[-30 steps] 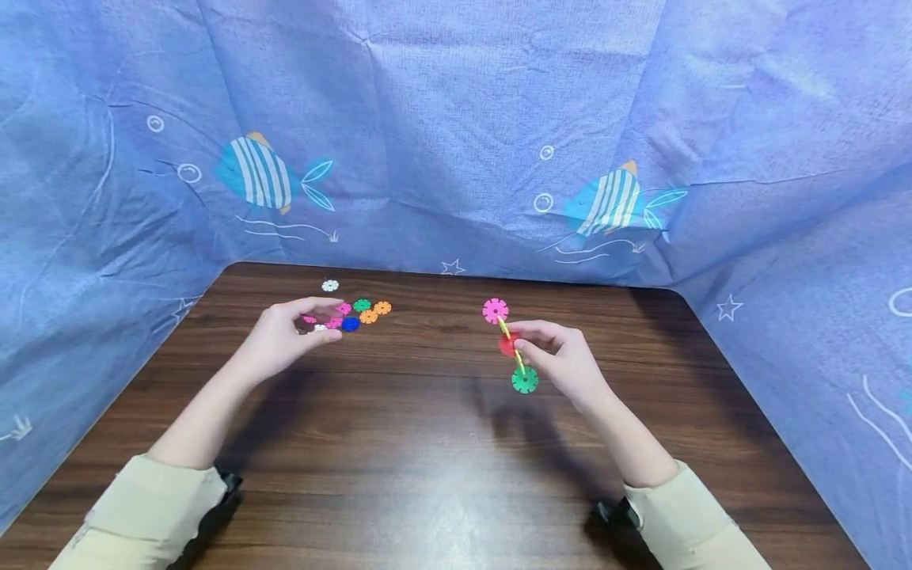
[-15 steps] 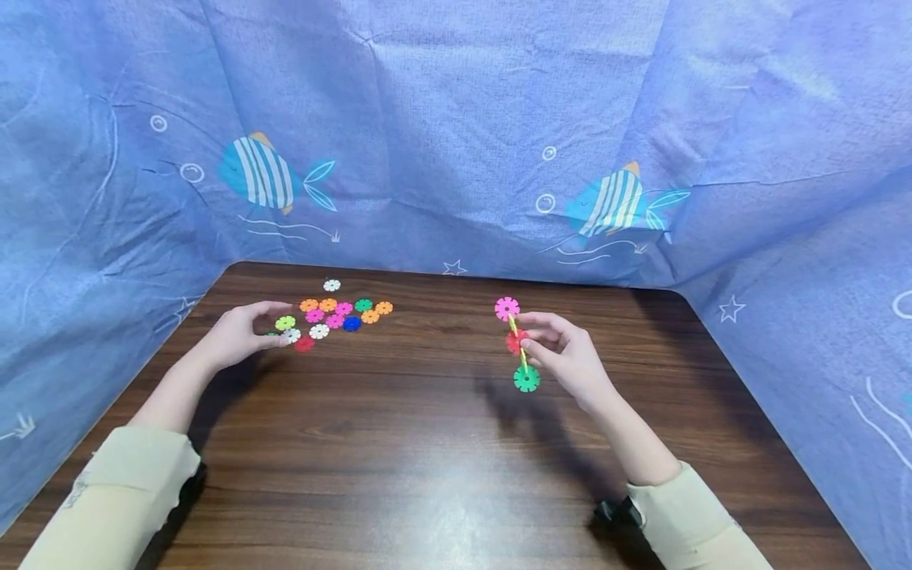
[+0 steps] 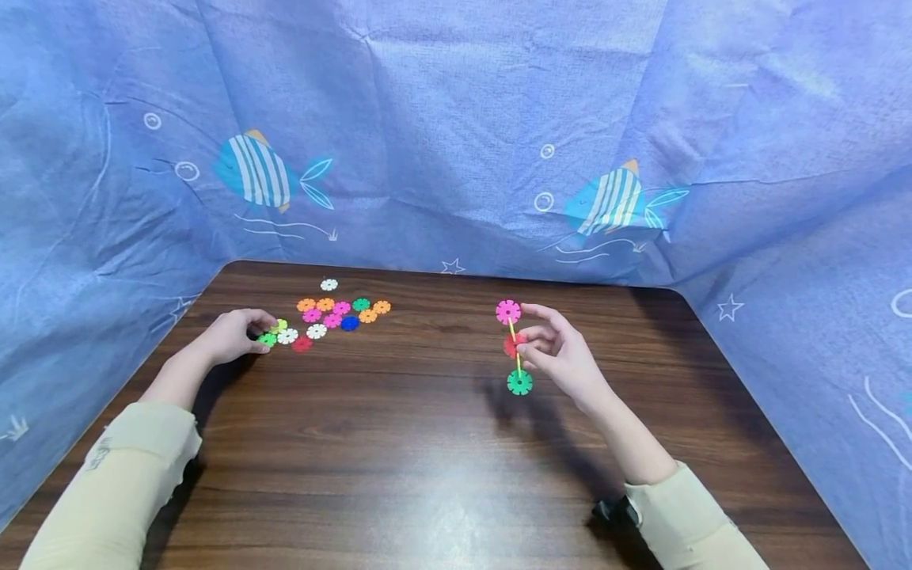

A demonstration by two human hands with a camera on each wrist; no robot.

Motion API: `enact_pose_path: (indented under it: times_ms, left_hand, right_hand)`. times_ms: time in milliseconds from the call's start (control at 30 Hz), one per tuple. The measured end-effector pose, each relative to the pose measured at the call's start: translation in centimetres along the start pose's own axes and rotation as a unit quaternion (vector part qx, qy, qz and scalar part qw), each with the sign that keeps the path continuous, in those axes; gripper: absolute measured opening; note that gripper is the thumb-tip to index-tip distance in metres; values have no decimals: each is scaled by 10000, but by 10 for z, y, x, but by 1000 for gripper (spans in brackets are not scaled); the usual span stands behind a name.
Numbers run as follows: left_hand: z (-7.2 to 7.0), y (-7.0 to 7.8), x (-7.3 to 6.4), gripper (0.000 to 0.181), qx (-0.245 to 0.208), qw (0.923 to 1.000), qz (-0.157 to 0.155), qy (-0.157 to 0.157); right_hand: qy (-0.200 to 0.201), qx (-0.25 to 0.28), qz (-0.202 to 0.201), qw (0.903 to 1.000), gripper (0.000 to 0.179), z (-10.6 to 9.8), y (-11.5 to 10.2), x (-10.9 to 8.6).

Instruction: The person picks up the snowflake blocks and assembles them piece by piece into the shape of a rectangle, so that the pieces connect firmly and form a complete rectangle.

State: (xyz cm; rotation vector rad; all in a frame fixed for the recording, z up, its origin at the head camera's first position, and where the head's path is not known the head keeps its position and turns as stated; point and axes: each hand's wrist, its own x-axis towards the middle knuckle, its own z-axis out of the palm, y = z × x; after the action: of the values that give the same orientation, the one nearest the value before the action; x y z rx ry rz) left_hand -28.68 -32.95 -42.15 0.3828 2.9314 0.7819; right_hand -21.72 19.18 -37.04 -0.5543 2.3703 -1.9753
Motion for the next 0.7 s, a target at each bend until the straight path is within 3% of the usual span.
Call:
enact_pose_path:
  times_ms: [200,400,700]
  left_hand:
    - [2,-2,1,34,-59,9999,94,53]
    - [0,2,2,26,-72,9997,147,175]
    - [-2,20,6,11,-17,9989,311,352]
  right_hand:
    - [-198,-188,20,9996,55,1,2,-1]
    - [-346,-539,-234,9977,40,1,0,-2]
    - [-432,-721,29,9965,34,1,-1,-4]
